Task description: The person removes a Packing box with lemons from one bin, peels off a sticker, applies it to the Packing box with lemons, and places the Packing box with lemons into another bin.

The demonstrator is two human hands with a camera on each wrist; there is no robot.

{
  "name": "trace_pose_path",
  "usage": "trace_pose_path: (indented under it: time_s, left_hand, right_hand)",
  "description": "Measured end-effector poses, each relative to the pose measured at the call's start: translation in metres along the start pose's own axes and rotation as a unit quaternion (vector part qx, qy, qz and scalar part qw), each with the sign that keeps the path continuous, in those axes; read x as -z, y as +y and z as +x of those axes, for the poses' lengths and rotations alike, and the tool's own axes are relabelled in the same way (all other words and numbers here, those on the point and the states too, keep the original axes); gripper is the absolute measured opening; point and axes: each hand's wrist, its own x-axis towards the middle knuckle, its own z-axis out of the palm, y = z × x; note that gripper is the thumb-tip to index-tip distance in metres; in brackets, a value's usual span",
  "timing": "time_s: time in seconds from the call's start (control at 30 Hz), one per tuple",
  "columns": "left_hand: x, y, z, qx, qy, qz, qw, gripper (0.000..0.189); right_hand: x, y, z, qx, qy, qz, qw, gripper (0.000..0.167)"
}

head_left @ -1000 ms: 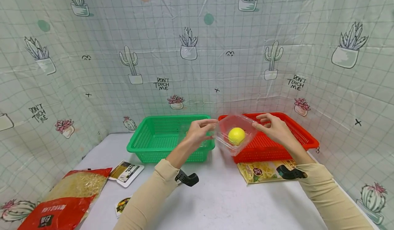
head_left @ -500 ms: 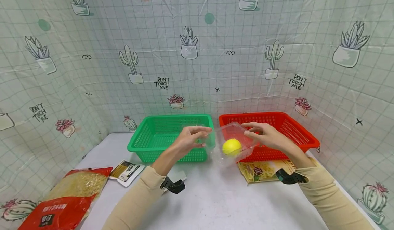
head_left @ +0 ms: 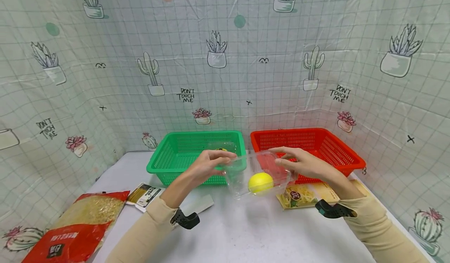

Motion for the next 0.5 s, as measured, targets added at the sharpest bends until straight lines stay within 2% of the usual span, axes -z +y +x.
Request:
trace_pose_path:
  time_s: [0.27, 0.5]
  left_hand:
    - [0.007, -0.004, -0.017, 0.01, -0.008, 0.056, 0.9984, 0.032]
    - [0.013, -0.015, -0.024, 0.017, -0.013, 0.074, 0.9971, 0.034]
  right_hand:
    - [-0.016, -0.004, -0.004, -0.007, -0.026, 0.015, 0.9995, 0.048]
    - [-0.03, -0.004, -0.004, -0.017, -0.043, 0.041, 0.9981, 0.052]
